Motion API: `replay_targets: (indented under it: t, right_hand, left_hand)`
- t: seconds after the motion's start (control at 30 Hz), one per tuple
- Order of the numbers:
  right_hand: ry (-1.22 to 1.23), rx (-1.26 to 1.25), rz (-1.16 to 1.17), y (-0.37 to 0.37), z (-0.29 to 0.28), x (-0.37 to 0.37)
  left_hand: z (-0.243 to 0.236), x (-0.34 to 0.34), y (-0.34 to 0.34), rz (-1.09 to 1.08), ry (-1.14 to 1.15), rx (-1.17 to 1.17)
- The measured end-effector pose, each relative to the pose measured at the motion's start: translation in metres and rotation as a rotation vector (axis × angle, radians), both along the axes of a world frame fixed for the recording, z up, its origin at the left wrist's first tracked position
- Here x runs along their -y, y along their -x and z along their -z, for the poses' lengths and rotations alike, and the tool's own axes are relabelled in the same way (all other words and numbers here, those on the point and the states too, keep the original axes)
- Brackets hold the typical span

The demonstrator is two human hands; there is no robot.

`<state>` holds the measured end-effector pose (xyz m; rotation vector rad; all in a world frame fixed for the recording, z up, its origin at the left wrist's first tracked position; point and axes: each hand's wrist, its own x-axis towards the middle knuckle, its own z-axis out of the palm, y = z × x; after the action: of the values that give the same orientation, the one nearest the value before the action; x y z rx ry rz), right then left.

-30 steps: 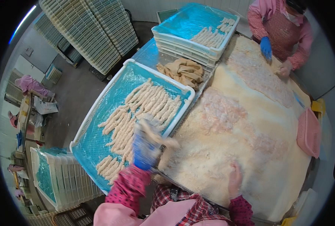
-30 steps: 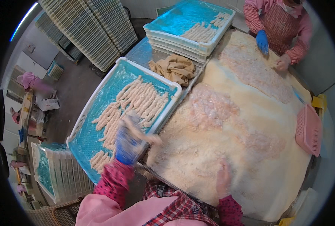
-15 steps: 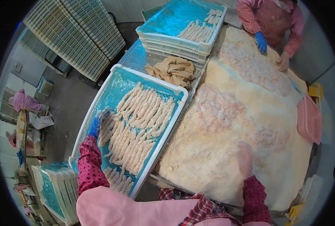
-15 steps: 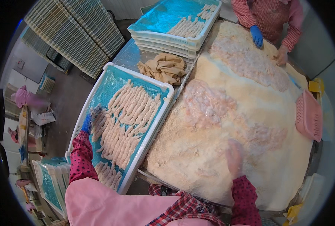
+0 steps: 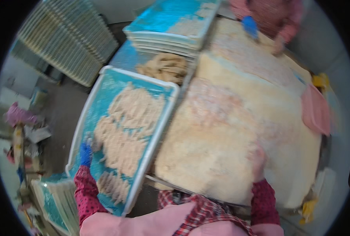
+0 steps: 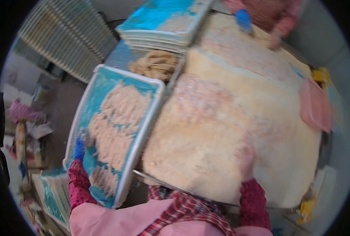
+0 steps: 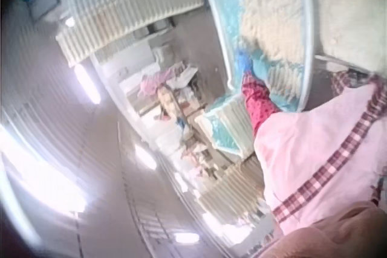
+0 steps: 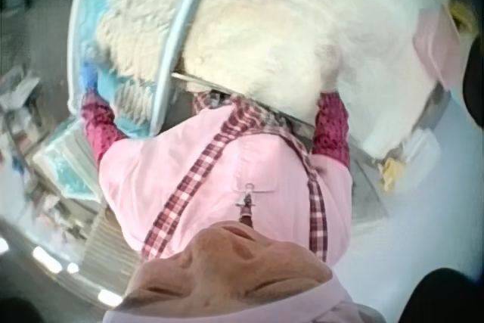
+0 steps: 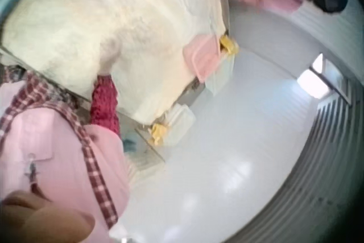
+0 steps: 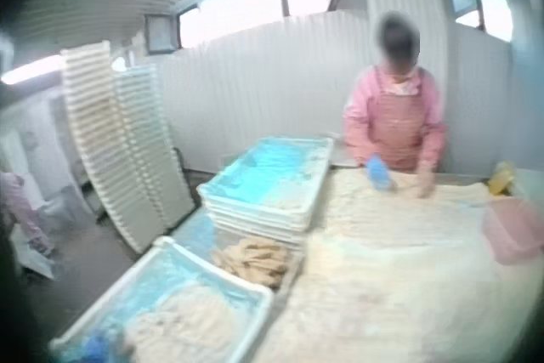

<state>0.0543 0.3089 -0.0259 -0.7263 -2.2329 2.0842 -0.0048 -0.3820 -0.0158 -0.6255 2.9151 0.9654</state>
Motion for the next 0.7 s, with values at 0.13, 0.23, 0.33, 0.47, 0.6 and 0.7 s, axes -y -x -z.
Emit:
replay_targets:
  t: [0.13, 0.23, 0.33, 0.47, 0.6, 0.7]
  right_hand:
    - [-0.791, -0.108, -0.304, -0.004, 0.010, -0.018]
    - [-0.958, -0.268, -0.368, -0.003, 0.001, 0.007]
    - [-1.004, -0.217, -0.428, -0.012, 0.003, 0.014]
    - [-0.700, -0.216, -0.310, -0.020, -0.015, 0.006]
    - [-0.793, -0.204, -0.711, -0.044, -0.045, -0.021]
    - [-0.512, 0.018, -0.114, -0.069, -0.031, -0.031]
  left_hand:
    - [-0.034, -0.108, 0.014, 0.260, -0.314, -0.176]
    - [-0.052, -0.233, 0.009, 0.355, -0.751, -0.202]
    - [-0.043, -0.355, -0.012, 0.927, -0.479, -0.200]
    - [0.004, -0.437, -0.034, 1.342, -0.086, -0.337]
    - [0.021, -0.456, -0.037, 0.840, -0.752, -0.020]
    - [0.001, -0.459, -0.025, 0.369, -1.360, 0.247]
